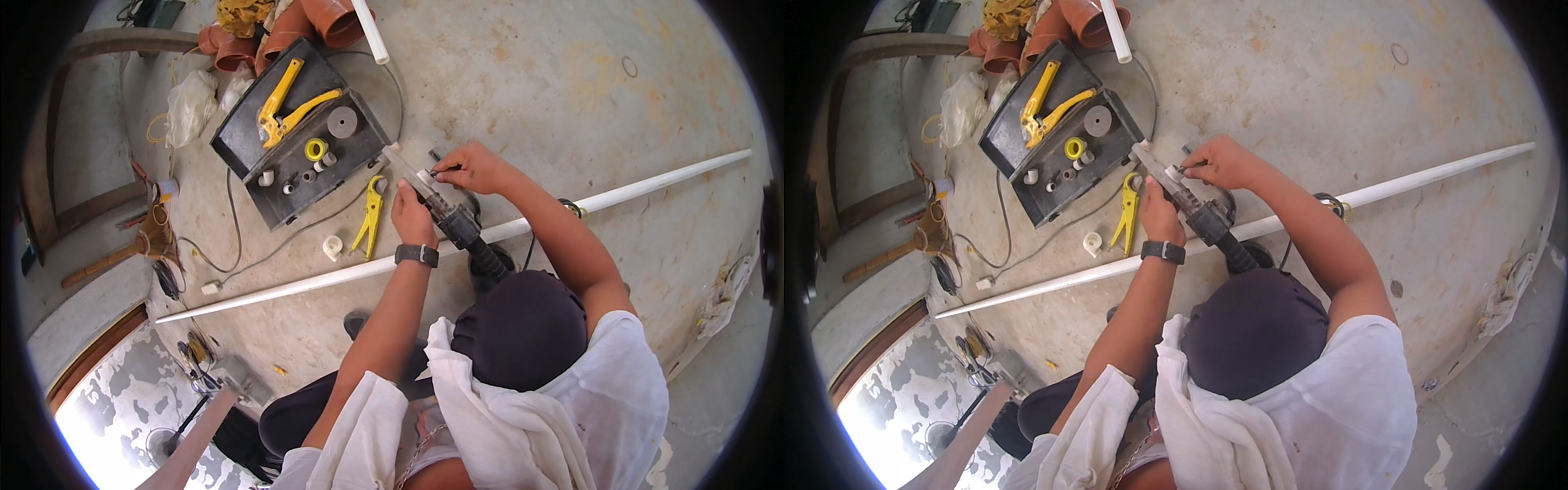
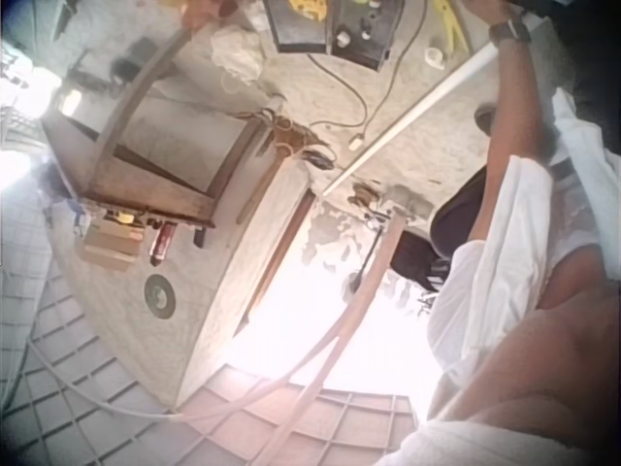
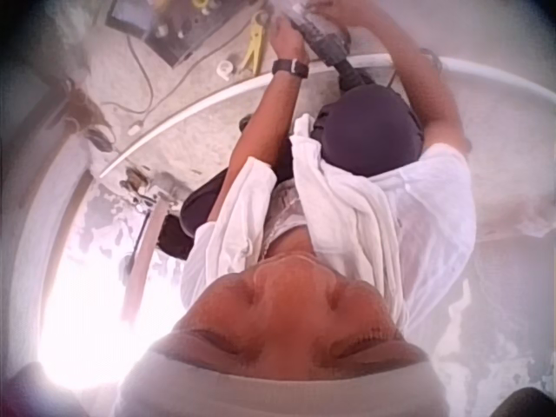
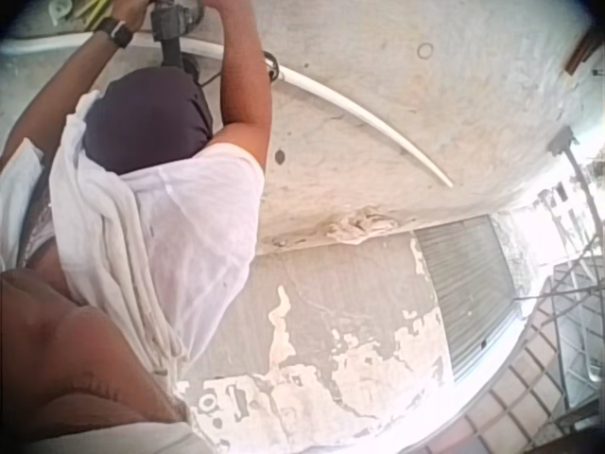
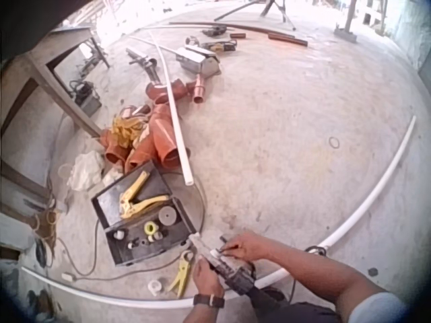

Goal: The person sits on the floor and assembles small white plastic pipe fittings using a yellow pipe cutter and a black power tool. They handle various fittings and a long white pipe, cutting and joining pieces while surrounded by construction materials.

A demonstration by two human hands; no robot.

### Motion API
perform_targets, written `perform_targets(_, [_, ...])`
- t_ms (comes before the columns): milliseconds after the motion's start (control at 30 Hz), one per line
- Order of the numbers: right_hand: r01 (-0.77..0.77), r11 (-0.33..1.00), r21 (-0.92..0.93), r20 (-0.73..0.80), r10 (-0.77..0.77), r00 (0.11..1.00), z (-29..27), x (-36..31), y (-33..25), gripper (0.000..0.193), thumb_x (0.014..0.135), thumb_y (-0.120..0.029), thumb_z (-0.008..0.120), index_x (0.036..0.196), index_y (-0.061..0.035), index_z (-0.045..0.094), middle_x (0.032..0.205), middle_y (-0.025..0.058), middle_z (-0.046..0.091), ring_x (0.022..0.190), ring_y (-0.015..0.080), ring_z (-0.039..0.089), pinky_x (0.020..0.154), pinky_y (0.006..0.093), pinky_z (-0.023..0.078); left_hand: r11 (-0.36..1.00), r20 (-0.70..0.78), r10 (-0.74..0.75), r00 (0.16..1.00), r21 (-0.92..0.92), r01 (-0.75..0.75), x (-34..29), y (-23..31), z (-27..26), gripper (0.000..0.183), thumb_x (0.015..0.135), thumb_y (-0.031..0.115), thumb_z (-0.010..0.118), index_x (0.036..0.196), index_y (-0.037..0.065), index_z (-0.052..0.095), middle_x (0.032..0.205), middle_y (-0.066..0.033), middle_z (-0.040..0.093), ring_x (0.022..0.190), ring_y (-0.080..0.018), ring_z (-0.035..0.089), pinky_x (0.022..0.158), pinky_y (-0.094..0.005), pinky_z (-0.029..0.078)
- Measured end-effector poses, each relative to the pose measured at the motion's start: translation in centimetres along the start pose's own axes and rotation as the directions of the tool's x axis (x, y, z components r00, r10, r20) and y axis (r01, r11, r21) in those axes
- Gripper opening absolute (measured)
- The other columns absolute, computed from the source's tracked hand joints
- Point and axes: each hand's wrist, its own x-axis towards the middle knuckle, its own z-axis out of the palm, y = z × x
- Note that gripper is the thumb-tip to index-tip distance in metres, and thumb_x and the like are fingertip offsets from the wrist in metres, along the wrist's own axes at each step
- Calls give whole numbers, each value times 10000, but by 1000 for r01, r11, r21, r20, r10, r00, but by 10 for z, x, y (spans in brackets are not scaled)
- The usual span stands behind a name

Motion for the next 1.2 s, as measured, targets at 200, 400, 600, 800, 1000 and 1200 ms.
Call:
perform_targets(200, [245,950,-194,-62,-261,963,-2,0,1,198,880,-138,728,1068,-89,771,868,161,719,758,336,677,691,415,518,999,-33,-50,998,18,50,-7,9,8,477,1105,387,448,1242,-35,623,1182,-109,684,1028,-194,636,918,-358,495])
perform_targets(400, [159,974,-162,-103,-176,979,13,-3,9,203,890,-136,702,1077,-77,757,894,162,718,800,371,671,714,438,525,998,-59,-56,997,-28,54,-4,7,11,465,1094,390,479,1084,-18,704,998,-48,707,877,-125,613,795,-299,497])
perform_targets(600, [137,929,-344,-99,-180,979,19,-9,-11,273,934,-143,645,1168,-28,724,975,209,721,893,392,694,796,435,550,938,-74,-6,997,345,31,7,-5,4,605,1091,455,401,1169,-82,670,1159,-260,701,1094,-371,662,968,-441,482])
perform_targets(800, [-259,943,206,-16,268,963,27,-9,30,374,1043,-303,580,986,49,693,793,66,682,724,118,603,671,302,486,955,-173,69,982,296,-15,6,-2,17,795,994,625,494,1272,-115,580,1278,-354,602,1234,-454,575,1065,-456,430])
perform_targets(1000, [-185,968,171,-97,203,974,30,-11,47,345,1036,-255,594,849,29,651,715,6,602,660,83,508,591,277,416,894,-226,108,968,447,4,4,1,37,955,911,614,627,1425,-160,408,1345,-390,546,1289,-474,540,1093,-456,429])
perform_targets(1200, [-269,930,250,-127,307,943,31,-12,44,299,1008,-228,635,879,41,668,750,36,654,681,84,556,616,273,455,869,-233,135,963,494,-2,-3,7,41,835,912,543,654,1383,-118,458,1330,-354,562,1258,-461,559,1062,-466,455])
